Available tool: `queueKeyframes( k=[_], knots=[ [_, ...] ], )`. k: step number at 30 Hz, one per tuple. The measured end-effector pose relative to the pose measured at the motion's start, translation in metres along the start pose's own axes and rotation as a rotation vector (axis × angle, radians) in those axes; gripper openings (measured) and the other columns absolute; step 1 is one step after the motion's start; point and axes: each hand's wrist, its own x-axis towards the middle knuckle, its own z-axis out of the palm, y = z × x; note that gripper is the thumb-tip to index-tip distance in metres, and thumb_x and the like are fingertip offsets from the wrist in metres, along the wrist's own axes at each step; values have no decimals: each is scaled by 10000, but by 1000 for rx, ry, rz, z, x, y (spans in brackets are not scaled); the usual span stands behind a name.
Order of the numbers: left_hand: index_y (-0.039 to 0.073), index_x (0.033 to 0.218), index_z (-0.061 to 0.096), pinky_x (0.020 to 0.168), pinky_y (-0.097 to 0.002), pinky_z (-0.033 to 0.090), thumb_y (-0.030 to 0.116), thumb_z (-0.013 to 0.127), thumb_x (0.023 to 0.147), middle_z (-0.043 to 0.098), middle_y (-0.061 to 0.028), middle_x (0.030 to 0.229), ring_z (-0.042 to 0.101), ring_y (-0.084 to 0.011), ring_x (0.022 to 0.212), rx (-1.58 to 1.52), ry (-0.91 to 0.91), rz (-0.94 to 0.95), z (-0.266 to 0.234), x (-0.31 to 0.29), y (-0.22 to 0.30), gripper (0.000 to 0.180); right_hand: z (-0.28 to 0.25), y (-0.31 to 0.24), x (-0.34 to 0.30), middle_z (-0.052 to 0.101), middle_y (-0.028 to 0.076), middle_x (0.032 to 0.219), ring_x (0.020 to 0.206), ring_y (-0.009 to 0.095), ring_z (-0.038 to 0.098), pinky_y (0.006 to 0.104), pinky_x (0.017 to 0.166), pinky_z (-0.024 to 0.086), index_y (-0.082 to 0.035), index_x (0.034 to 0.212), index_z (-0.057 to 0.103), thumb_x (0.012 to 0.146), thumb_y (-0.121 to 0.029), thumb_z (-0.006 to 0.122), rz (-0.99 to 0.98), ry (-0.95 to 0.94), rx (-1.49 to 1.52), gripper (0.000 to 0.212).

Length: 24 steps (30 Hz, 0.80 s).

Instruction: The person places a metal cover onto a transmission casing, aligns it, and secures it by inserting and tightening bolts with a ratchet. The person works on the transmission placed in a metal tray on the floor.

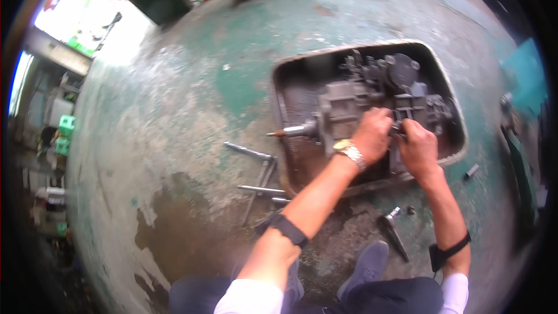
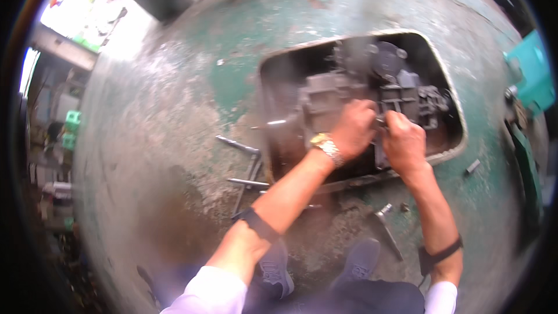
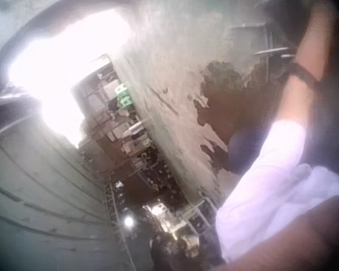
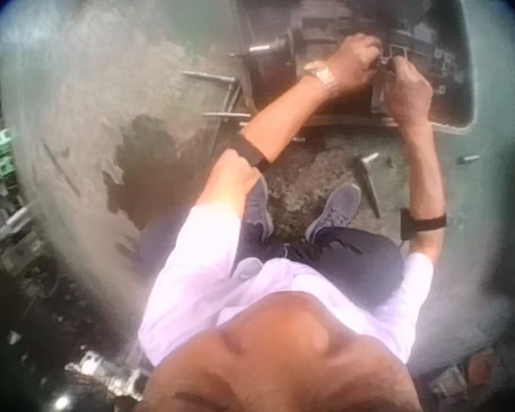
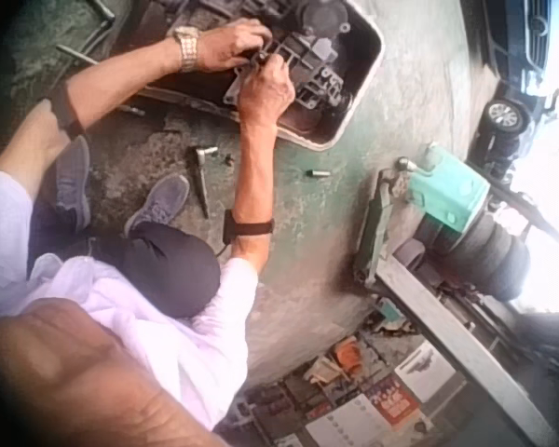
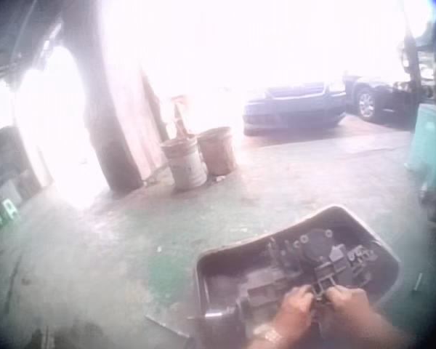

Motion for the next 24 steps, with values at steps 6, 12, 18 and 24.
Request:
queueKeyframes(
  k=[6, 12, 18, 24],
  knots=[
    [20, 794, 586, 872, -463, 441, -10, 621, 630, 564, -200, 999, 513, -399, 976, 14, 8, -75, 22, 1, -6, 170, 15, 15, 1, 651, 226, 956, 861, 441, 635, 497, 718, 492, 6, 1035, 617, 880, -42, 631, 76, -46, 103, 163],
    [13, 773, 597, 900, -448, 437, 10, 664, 630, 584, -189, 1004, 517, -372, 996, 17, 91, -39, 44, -1, -18, 158, 25, 25, 2, 613, 243, 902, 841, 461, 601, 525, 679, 442, 5, 894, 523, 942, -118, 614, 49, -36, -13, 161],
    [12, 769, 607, 896, -438, 438, 24, 670, 641, 586, -186, 987, 519, -365, 989, 40, 123, -35, 51, 1, -20, 143, 32, 28, 4, 634, 243, 856, 822, 464, 616, 540, 680, 452, -10, 896, 534, 966, -181, 595, 108, -38, -119, 195],
    [26, 753, 641, 928, -421, 438, 24, 665, 657, 589, -166, 975, 524, -345, 1019, 50, 88, -99, 47, 3, -16, 99, 37, 36, 5, 655, 239, 868, 830, 449, 633, 537, 684, 458, -15, 892, 563, 1003, -222, 545, 109, -51, -189, 235]
  ],
)
